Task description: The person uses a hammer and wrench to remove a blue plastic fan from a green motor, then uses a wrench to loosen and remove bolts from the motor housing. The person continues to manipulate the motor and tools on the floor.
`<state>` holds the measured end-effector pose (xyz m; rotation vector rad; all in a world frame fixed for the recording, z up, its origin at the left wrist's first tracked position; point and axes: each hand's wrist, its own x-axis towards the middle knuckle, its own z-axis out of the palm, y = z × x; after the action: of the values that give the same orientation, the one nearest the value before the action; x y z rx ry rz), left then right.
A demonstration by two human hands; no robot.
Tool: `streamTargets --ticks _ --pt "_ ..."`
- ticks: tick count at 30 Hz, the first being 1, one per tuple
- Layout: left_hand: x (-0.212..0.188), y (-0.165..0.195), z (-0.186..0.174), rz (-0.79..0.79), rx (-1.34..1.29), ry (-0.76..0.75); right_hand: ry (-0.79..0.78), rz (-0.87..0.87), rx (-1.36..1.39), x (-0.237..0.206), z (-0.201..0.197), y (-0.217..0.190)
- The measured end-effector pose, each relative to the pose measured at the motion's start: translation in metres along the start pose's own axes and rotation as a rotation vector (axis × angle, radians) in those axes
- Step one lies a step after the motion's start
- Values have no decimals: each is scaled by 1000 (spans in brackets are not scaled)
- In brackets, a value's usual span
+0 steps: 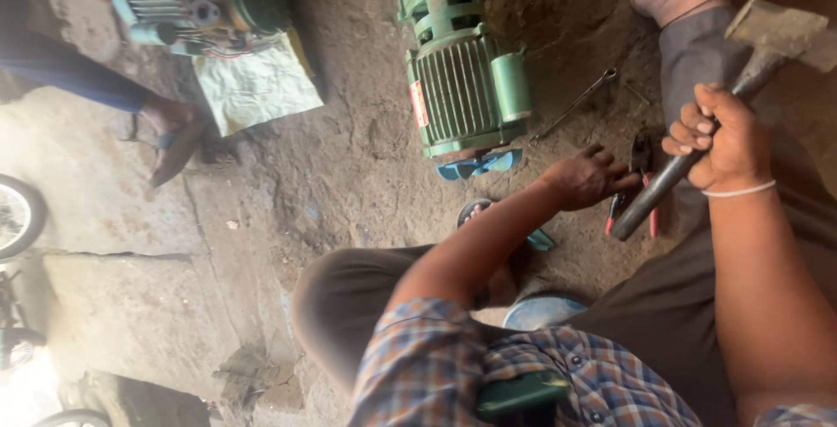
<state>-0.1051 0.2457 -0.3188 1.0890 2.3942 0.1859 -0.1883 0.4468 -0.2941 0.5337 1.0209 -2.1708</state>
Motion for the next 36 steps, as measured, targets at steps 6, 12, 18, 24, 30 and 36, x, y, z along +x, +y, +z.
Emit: streamTargets --ticks 6,12,18,24,30,36 --pt "-99 -10 -68 -644 -875 248 -51 -22 20 -6 20 9" --pt "-182 -32 -75 -754 -691 844 -51 25 56 0 30 20" --pt "-173 -40 -51 -735 -732 768 16 -4 -12 -2 39 24" --pt "-174 -42 -40 -797 -708 597 22 10 -24 -6 46 23" --pt "-169 -43 -43 -855 -707 487 19 4 -88 -12 55 21" --pt "-171 -44 -40 -815 -439 600 -13 -45 -214 -22 67 22"
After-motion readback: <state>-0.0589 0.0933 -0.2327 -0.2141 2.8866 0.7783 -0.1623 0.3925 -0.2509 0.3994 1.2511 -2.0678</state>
